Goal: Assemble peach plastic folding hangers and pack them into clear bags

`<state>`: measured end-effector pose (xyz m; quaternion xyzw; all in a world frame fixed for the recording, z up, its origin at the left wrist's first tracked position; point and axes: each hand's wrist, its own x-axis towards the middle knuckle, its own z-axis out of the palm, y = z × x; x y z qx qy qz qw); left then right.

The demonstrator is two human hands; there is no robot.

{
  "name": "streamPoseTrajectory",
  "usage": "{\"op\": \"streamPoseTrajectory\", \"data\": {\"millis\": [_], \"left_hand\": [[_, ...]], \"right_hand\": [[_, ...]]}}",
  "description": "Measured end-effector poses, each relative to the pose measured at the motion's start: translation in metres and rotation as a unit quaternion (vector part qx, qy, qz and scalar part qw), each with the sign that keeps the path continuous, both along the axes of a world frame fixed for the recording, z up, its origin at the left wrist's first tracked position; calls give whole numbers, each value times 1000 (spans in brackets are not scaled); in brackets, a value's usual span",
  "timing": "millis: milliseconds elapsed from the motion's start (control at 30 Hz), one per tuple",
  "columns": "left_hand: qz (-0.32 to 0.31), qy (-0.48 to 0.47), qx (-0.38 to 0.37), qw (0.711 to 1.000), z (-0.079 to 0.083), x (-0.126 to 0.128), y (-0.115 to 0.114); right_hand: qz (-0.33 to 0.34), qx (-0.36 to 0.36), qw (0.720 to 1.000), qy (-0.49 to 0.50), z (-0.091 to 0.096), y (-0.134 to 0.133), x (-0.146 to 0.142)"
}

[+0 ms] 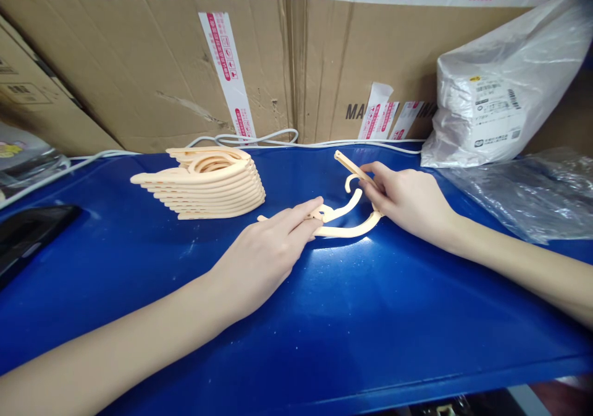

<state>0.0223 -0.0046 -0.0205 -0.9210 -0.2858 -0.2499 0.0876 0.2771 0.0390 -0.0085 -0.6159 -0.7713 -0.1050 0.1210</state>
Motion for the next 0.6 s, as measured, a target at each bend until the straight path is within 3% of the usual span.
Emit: {"op": "streamPoseTrajectory", "data": {"millis": [267, 600], "left_hand": [[1, 28, 1, 1000, 0, 2, 0], [-12, 39, 11, 999, 2, 3, 1]], "right_hand": [[46, -8, 999, 15, -2, -2, 0], [51, -17, 999, 6, -3, -2, -1]]}}
